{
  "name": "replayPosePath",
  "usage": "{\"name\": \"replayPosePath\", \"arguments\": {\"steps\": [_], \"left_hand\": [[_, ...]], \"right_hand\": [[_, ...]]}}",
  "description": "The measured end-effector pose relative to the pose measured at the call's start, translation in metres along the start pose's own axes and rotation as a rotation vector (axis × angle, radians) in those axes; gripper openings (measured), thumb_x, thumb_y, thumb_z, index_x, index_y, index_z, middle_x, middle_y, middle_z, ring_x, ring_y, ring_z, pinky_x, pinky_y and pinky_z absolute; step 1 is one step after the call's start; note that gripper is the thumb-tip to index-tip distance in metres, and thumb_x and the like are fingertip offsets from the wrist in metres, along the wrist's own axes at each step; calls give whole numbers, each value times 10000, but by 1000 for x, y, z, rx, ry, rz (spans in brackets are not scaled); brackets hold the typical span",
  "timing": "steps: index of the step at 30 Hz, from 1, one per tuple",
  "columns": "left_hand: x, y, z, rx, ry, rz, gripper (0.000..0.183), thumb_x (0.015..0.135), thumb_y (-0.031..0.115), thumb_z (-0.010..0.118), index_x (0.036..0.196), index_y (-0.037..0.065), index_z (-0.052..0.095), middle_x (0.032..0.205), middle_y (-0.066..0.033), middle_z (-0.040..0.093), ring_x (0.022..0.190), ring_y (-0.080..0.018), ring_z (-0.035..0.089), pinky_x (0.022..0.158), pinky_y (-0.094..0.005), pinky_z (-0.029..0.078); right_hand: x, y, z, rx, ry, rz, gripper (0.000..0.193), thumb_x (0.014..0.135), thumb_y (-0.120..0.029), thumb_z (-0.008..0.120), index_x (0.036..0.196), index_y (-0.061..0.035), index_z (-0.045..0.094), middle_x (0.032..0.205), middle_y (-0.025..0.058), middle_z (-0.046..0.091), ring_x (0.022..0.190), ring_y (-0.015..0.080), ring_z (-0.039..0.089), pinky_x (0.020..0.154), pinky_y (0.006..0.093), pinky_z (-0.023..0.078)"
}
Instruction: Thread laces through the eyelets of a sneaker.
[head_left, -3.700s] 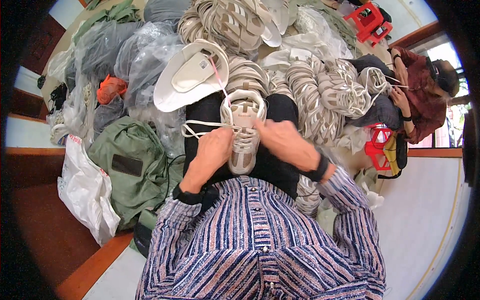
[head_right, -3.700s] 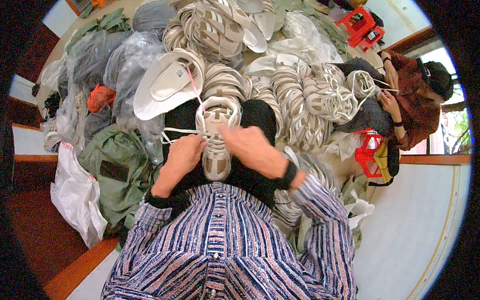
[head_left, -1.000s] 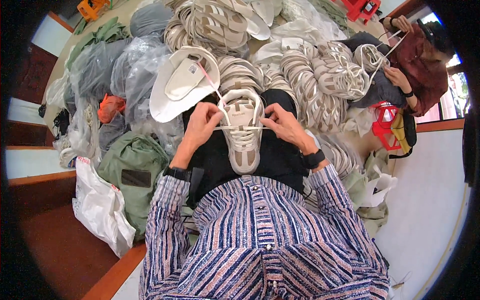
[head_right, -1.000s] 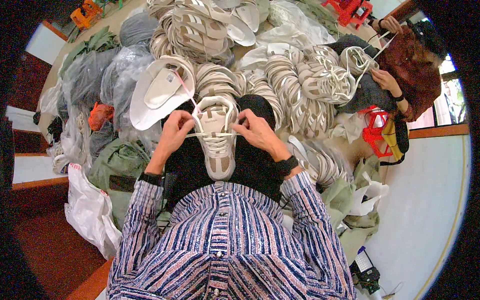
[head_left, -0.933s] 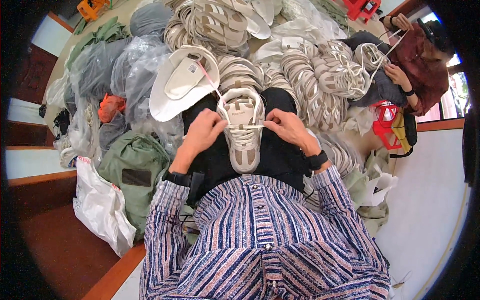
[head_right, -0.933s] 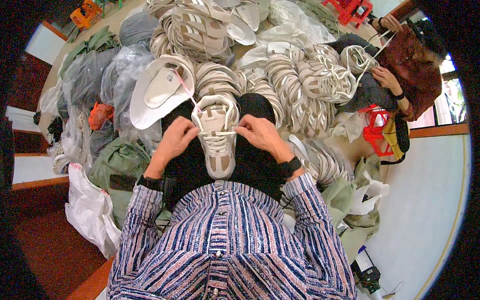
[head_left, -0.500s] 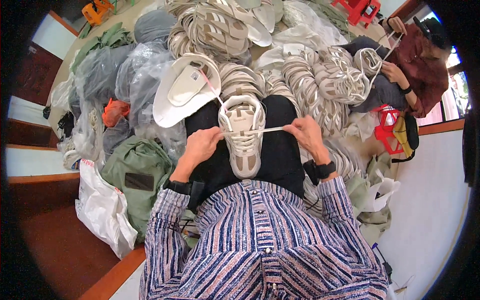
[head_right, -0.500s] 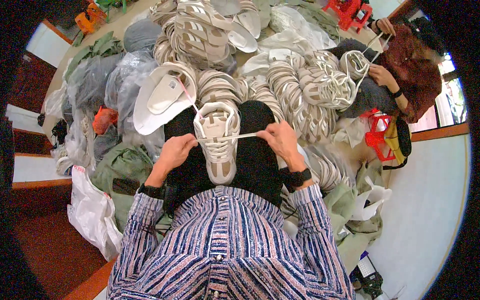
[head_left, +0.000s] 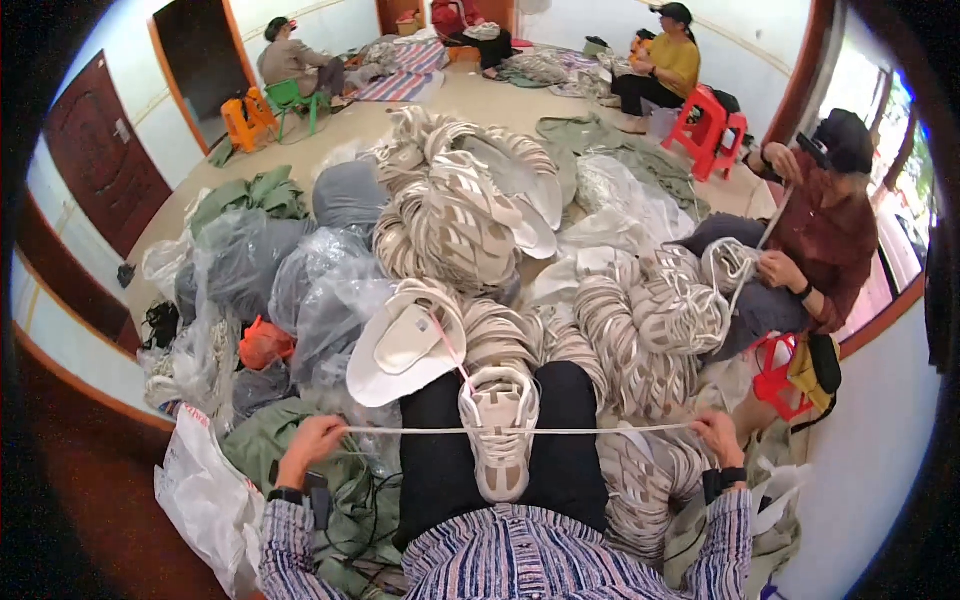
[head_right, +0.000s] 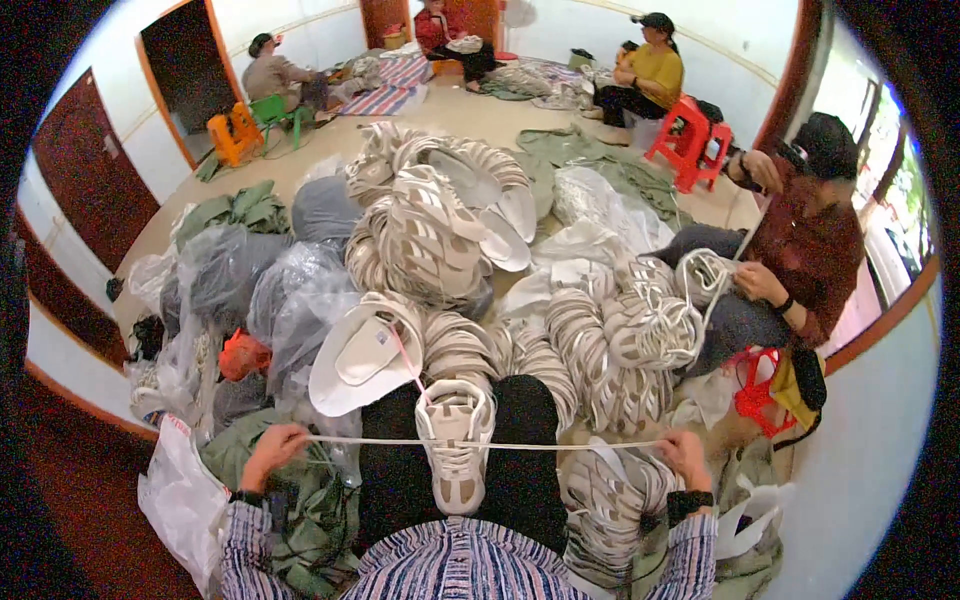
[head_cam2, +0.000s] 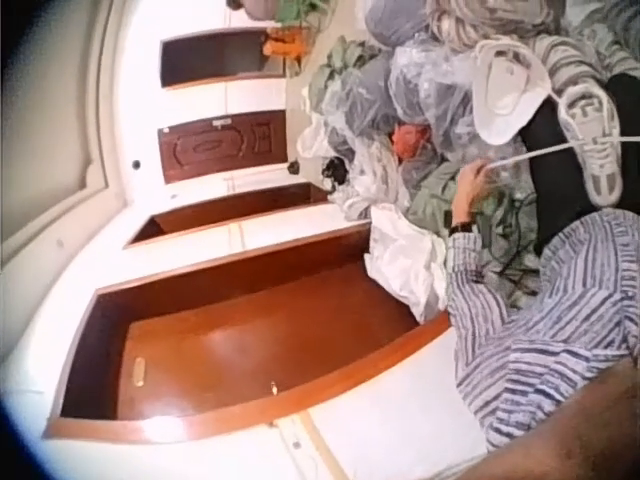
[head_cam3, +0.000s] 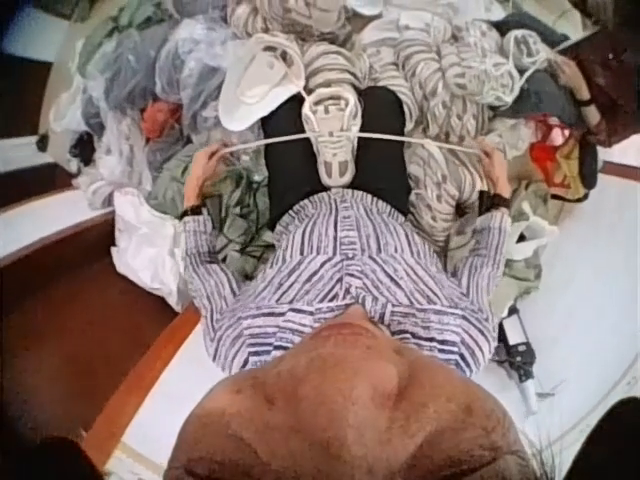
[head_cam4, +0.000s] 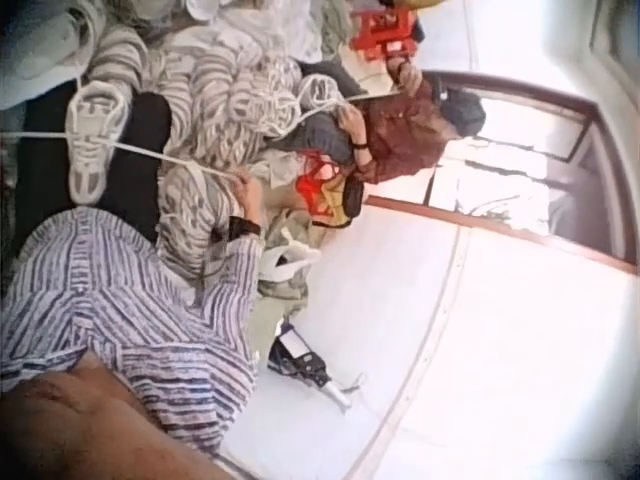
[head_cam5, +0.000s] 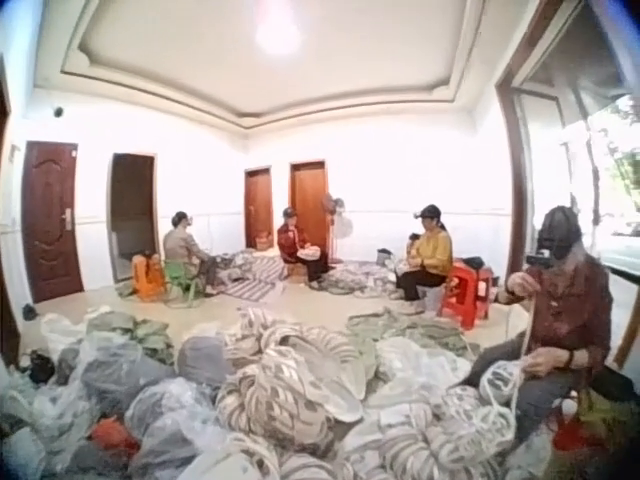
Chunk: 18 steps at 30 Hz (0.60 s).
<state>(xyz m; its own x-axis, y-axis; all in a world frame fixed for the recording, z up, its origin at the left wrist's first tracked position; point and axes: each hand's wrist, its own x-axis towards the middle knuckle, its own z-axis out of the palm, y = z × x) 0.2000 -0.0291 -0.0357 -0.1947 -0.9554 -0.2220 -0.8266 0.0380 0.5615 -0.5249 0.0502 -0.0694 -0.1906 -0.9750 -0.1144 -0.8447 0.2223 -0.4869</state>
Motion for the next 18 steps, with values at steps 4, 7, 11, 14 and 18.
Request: {"name": "replayPosePath", "arguments": {"steps": [4, 7, 11, 14, 18], "left_hand": [[-36, -68, -17, 123, 99, -134, 184, 795, 194, 570, 774, 15, 608, 673, -191, 564, 639, -371, 560, 565, -414, 415], [-68, -122, -22, 211, 135, -258, 188, 789, 189, 574, 776, 6, 618, 652, -185, 570, 644, -369, 569, 567, -419, 422], [-96, -158, -14, 452, 241, -317, 204, 778, 188, 589, 788, -10, 638, 720, -202, 607, 733, -386, 579, 624, -457, 440], [-105, -149, -17, 472, 233, -413, 205, 766, 196, 609, 803, 0, 654, 781, -222, 603, 781, -397, 573, 657, -479, 439], [-129, -167, -21, 609, 160, -586, 253, 748, 218, 629, 805, -29, 632, 748, -228, 593, 716, -404, 568, 647, -474, 442]], "right_hand": [[-11, 55, -17, -240, 33, 35, 244, 739, -274, 630, 716, -33, 664, 625, 157, 612, 592, 290, 608, 575, 371, 456], [-17, 52, -32, -174, 0, 152, 238, 734, -271, 636, 728, -36, 668, 645, 167, 614, 624, 316, 610, 598, 387, 466], [-41, 72, -39, -284, 87, 184, 202, 716, -264, 652, 786, -79, 691, 748, 166, 635, 736, 346, 609, 661, 427, 475], [-68, 84, -46, -251, 143, 284, 205, 723, -223, 645, 795, -34, 676, 721, 186, 621, 716, 357, 597, 668, 439, 460], [-68, 89, -37, -645, 308, -11, 166, 709, -185, 628, 766, -42, 690, 687, 182, 616, 680, 359, 597, 661, 453, 478]]}}
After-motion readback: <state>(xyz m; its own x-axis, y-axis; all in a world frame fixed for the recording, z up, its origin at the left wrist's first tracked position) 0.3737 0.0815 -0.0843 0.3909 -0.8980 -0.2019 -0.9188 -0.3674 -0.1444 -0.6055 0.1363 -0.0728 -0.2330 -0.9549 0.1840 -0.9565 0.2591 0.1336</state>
